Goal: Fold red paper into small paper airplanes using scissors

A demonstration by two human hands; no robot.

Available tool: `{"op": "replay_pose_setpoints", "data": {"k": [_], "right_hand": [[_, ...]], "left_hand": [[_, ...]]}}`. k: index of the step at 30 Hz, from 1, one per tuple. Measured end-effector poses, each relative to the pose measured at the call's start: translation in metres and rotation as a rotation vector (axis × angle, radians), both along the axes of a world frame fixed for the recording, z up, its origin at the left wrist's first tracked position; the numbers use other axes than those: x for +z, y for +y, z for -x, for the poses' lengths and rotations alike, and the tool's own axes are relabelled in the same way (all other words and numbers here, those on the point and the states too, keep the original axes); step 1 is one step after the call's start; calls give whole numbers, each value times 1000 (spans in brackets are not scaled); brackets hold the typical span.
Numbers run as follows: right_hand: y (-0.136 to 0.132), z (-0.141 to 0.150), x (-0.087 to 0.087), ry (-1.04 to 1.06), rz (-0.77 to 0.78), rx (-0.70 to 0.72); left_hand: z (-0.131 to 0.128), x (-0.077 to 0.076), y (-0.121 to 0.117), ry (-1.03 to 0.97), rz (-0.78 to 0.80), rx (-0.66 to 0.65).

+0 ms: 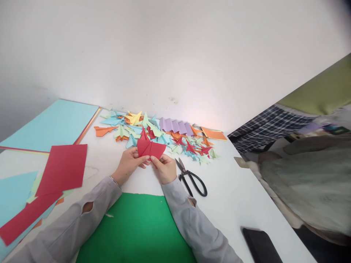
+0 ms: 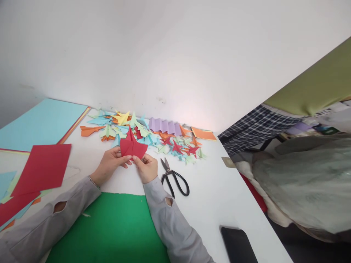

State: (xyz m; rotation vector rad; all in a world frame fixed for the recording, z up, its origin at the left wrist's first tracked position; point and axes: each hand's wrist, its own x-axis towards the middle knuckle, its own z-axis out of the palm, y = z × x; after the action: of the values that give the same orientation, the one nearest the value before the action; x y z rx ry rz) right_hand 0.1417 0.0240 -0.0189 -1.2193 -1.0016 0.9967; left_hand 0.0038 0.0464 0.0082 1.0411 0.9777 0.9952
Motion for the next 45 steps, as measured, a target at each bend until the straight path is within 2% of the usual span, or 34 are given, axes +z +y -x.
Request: {"op": "replay_pose_setpoints", "data": {"k": [11, 18, 45], "right_hand": [[1, 0, 2, 49, 40, -36], [2, 0, -3, 83, 55, -38], [0, 1, 2, -8, 84, -52]], "left_hand": [[1, -1, 1, 23, 32, -48], [0, -1, 1, 18, 39, -22], [0, -1, 0, 48, -9, -43]]}}
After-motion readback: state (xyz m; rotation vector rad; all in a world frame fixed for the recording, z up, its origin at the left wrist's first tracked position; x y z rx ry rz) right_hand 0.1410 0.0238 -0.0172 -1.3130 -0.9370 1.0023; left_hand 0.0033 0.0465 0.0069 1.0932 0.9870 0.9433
